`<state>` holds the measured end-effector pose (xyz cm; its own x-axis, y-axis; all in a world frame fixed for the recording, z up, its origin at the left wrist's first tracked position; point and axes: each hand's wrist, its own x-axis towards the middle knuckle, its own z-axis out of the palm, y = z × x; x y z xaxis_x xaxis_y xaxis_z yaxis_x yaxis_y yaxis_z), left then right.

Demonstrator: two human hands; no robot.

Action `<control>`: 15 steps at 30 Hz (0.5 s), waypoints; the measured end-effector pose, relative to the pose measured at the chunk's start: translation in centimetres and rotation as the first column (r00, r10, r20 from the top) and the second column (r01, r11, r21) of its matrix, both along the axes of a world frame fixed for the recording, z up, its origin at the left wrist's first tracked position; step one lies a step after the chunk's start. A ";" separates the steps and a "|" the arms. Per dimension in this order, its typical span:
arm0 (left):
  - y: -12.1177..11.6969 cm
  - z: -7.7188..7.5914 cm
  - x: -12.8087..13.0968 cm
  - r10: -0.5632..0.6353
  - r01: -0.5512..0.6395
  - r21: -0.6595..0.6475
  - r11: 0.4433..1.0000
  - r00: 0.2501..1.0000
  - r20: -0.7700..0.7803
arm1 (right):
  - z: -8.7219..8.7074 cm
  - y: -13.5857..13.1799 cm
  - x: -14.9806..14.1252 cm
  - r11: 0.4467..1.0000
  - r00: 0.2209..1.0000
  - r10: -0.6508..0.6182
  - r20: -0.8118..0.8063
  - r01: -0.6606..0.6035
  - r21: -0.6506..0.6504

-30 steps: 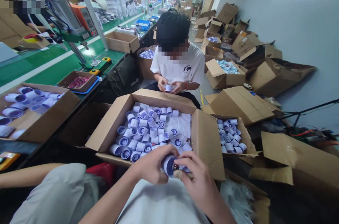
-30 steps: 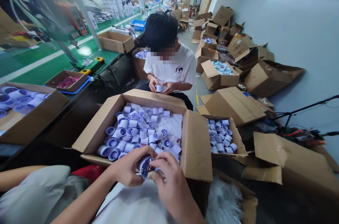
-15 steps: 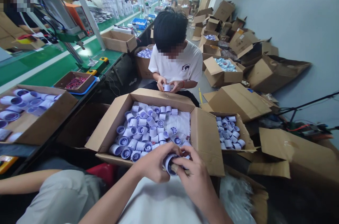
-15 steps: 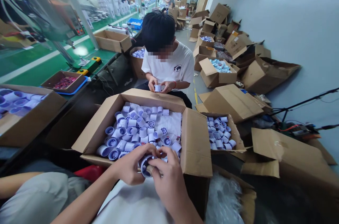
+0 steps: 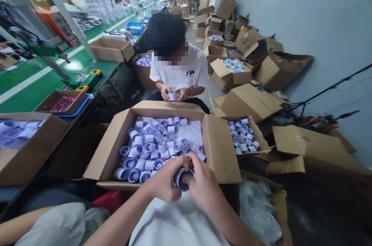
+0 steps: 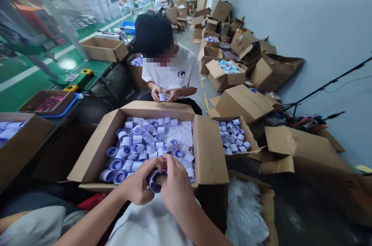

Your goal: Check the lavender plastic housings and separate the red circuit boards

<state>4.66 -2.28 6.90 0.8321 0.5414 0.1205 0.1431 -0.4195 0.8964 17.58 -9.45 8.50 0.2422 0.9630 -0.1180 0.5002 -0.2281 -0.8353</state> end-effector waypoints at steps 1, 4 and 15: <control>0.1 0.1 0.1 0.013 -0.013 0.010 1.000 1.000 0.012 | -0.1 0.1 -0.1 1.000 1.000 -0.001 0.012 0.000 0.022; 0.2 -0.2 0.4 0.012 -0.012 0.023 1.000 1.000 0.009 | -0.9 0.3 -0.1 1.000 0.999 -0.018 -0.030 0.019 0.021; -0.7 -8.0 4.2 -0.260 0.253 -0.060 0.966 0.950 -0.170 | -10.7 -1.7 5.0 0.992 0.715 -0.008 -0.699 -0.085 -0.098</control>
